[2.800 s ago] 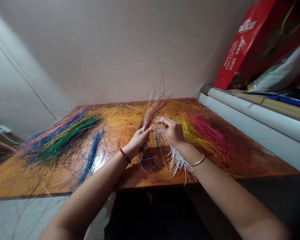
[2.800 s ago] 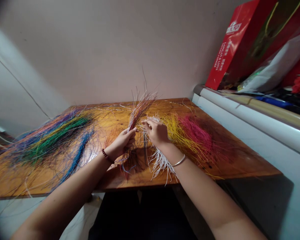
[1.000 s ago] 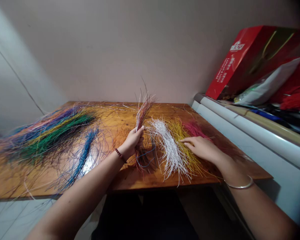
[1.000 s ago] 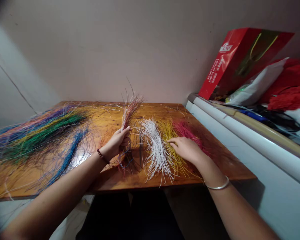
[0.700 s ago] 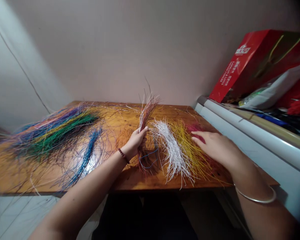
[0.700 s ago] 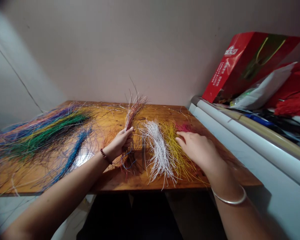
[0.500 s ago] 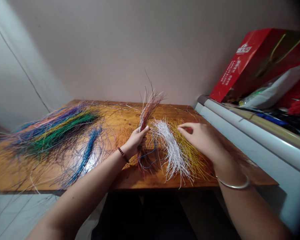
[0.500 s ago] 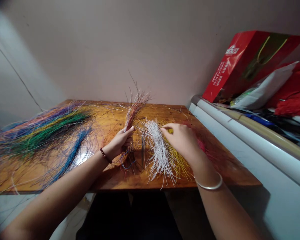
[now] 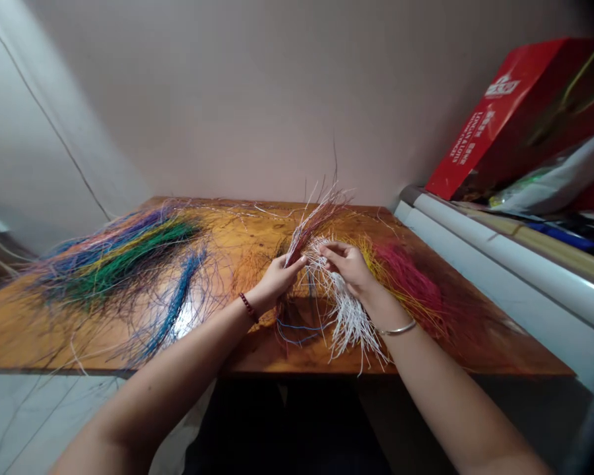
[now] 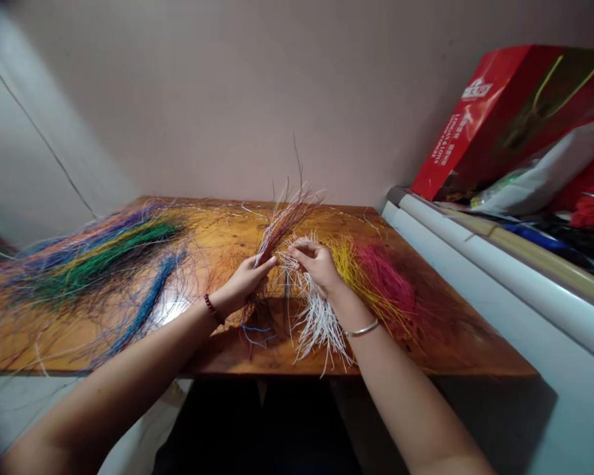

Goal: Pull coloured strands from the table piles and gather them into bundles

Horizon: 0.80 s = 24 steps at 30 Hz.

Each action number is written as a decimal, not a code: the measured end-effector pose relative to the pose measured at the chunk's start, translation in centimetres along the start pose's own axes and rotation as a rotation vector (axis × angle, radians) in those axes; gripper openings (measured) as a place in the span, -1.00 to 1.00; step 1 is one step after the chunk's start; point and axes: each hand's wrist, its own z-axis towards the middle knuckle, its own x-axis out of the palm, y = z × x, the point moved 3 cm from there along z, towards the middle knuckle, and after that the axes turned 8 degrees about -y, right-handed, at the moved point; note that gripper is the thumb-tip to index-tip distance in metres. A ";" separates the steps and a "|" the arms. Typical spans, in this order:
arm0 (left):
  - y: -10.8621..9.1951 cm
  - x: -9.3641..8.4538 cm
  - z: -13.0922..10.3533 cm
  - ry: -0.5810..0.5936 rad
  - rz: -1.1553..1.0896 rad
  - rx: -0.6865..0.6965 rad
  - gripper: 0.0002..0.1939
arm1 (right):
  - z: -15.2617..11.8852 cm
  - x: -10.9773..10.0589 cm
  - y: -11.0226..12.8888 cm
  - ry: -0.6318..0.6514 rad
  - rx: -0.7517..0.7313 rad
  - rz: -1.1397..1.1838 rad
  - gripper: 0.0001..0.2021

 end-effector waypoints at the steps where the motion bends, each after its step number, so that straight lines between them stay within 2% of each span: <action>1: 0.0 0.0 0.0 0.005 -0.001 -0.005 -0.63 | 0.0 -0.1 -0.1 0.020 0.035 0.003 -0.70; 4: 0.0 0.0 -0.1 0.032 -0.013 -0.032 -0.62 | 0.1 -0.2 -0.4 0.095 0.067 -0.060 -0.67; 9: -0.2 -0.1 -0.2 0.060 0.005 -0.067 -0.62 | 0.9 -0.7 -0.9 -0.035 0.093 -0.023 -0.60; 19: -0.2 0.4 -0.6 0.200 0.013 -0.125 -0.65 | 0.4 -0.4 -0.7 -0.066 0.207 0.233 -0.62; 24: 0.0 0.3 -0.4 0.213 -0.012 -0.126 -0.60 | 0.4 -0.5 -0.6 -0.103 0.211 0.279 -0.64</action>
